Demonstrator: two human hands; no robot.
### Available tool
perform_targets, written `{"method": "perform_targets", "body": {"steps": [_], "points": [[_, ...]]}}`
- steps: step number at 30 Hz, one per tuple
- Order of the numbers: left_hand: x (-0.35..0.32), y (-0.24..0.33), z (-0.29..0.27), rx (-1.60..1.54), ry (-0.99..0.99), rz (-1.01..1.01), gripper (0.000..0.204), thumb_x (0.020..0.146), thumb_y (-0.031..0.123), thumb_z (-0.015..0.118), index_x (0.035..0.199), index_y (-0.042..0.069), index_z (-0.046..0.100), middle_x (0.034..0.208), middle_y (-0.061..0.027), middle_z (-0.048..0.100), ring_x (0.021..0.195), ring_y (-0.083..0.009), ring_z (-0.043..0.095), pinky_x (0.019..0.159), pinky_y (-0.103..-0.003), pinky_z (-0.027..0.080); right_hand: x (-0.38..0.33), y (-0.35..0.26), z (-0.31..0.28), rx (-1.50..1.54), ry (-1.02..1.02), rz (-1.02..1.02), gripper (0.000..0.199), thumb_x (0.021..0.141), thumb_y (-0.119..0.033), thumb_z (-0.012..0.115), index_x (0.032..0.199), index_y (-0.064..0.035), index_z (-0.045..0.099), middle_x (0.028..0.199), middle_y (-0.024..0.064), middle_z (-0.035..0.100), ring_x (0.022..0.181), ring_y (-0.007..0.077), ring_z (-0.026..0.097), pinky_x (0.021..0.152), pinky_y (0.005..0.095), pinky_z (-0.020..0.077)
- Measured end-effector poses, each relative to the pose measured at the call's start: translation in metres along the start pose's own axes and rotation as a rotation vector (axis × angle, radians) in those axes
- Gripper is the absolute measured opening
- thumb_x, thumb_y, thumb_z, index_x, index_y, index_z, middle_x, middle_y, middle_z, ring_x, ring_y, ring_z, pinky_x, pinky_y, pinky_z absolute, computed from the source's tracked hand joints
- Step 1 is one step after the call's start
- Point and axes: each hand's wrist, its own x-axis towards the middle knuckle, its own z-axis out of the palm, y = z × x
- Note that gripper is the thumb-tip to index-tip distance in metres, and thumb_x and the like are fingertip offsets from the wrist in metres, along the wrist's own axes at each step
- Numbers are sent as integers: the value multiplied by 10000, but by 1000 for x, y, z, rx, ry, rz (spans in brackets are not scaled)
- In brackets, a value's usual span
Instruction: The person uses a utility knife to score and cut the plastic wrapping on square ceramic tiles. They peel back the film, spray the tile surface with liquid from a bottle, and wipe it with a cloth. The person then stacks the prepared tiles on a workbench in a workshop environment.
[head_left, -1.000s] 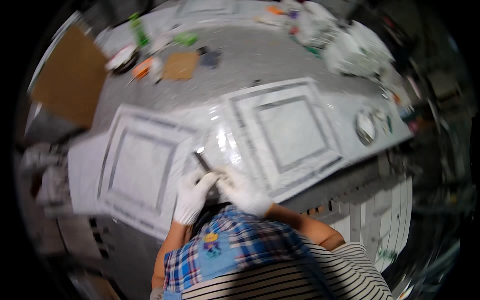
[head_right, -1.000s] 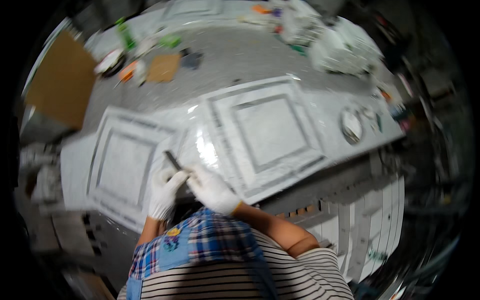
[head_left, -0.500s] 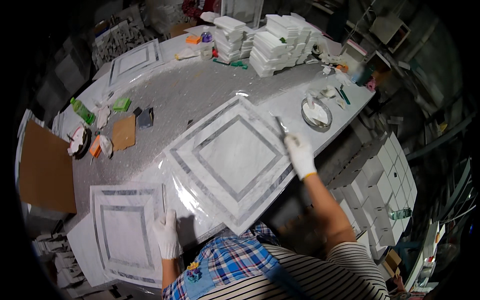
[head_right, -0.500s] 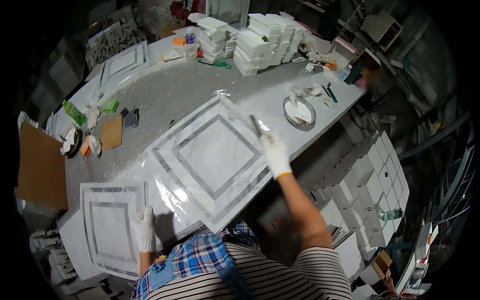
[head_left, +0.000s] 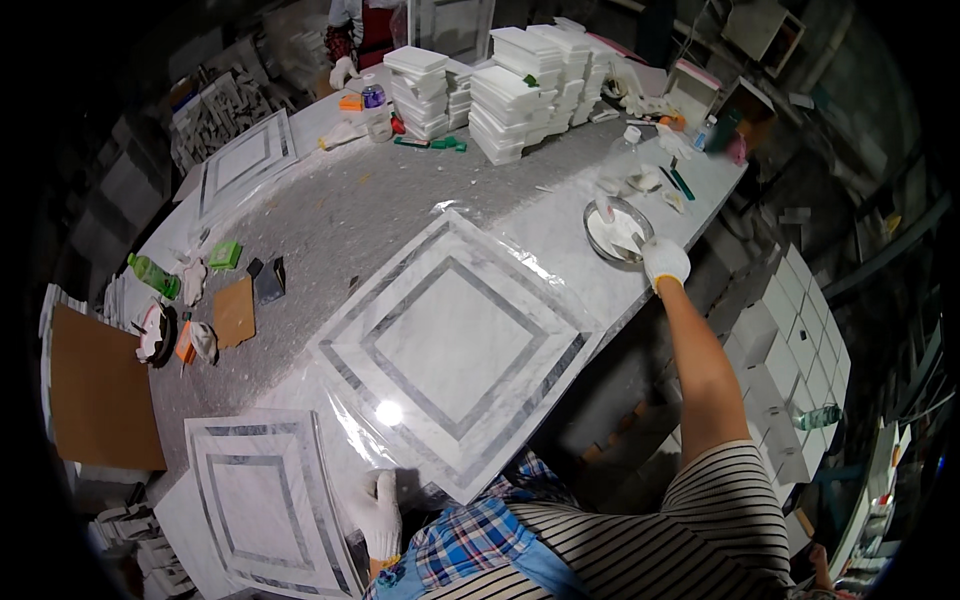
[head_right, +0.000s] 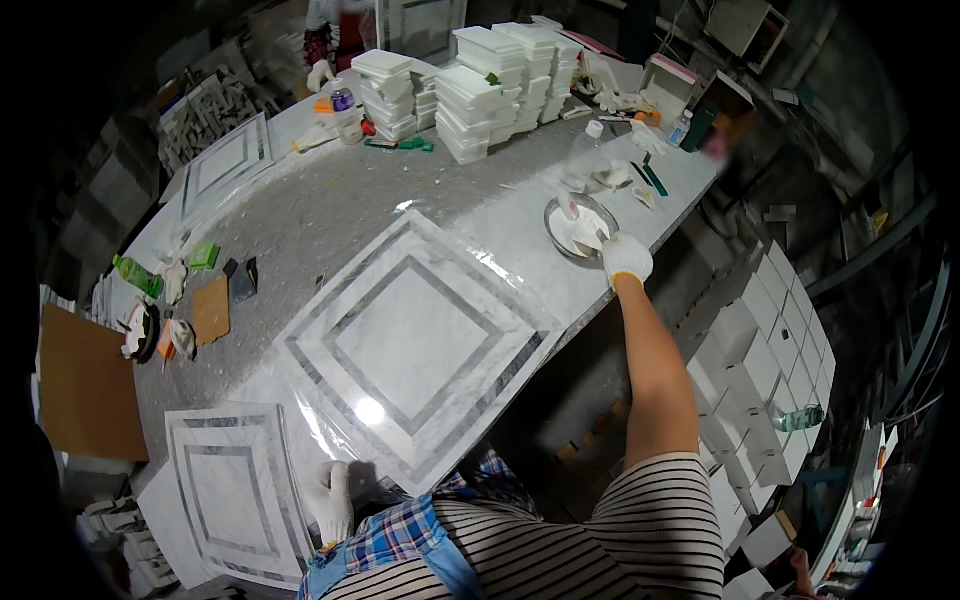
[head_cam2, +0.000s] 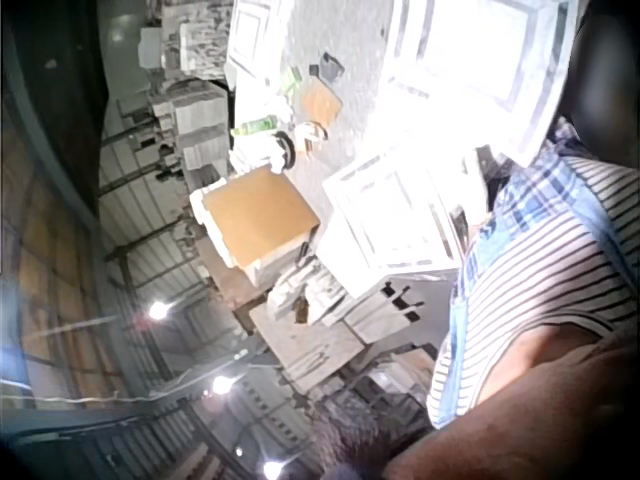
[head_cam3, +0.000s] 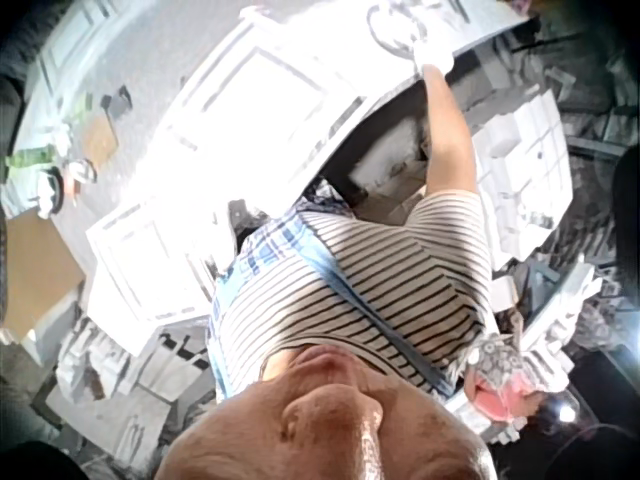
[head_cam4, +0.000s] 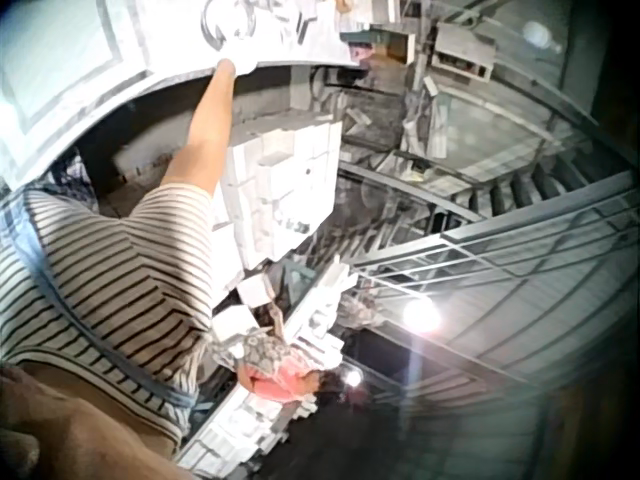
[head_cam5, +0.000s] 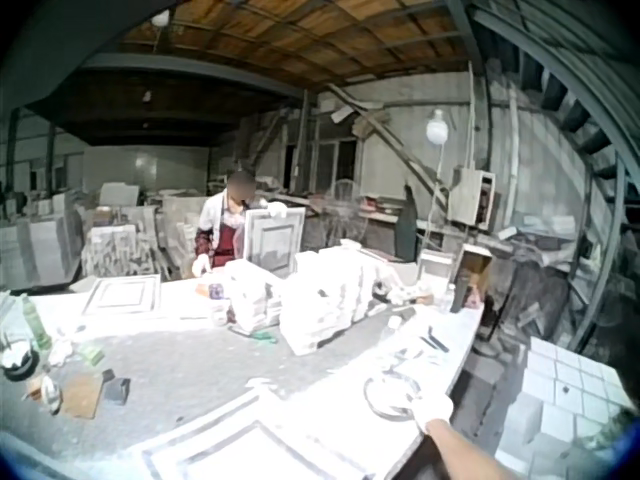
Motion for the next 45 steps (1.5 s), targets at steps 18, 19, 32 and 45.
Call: {"method": "perform_targets", "body": {"steps": [18, 19, 32, 45], "points": [[-46, -14, 10, 342, 139, 141, 266, 962, 175, 675, 1015, -79, 736, 862, -200, 742, 790, -264, 697, 761, -390, 539, 34, 13, -6, -181, -119, -135, 327, 911, -270, 599, 1094, -109, 818, 1155, 194, 762, 1072, 398, 736, 904, 512, 587], [-49, -4, 13, 334, 175, 144, 253, 959, 163, 674, 1015, -75, 737, 859, -201, 741, 785, -269, 696, 760, -388, 540, 37, 6, -10, -166, -150, -156, 329, 902, -298, 606, 1082, -124, 820, 1146, 179, 765, 1065, 395, 733, 911, 499, 582], [58, 162, 282, 497, -37, 733, 284, 880, 184, 774, 1124, 47, 727, 1008, -183, 698, 974, -364, 667, 863, -455, 525, 240, 65, 65, 78, 100, -598, 292, 940, -308, 622, 1192, -207, 729, 1218, 211, 670, 1059, 412, 649, 914, 497, 515], [215, 294, 592, 297, -342, 870, 1280, 643, 488, 900, 1586, -107, 272, 1472, -370, 510, 1371, -460, 531, 1145, -451, 447, 312, 61, 61, 317, 156, -857, 314, 1010, -268, 572, 1192, -89, 755, 1240, 154, 723, 1241, 352, 615, 1137, 447, 423]]}}
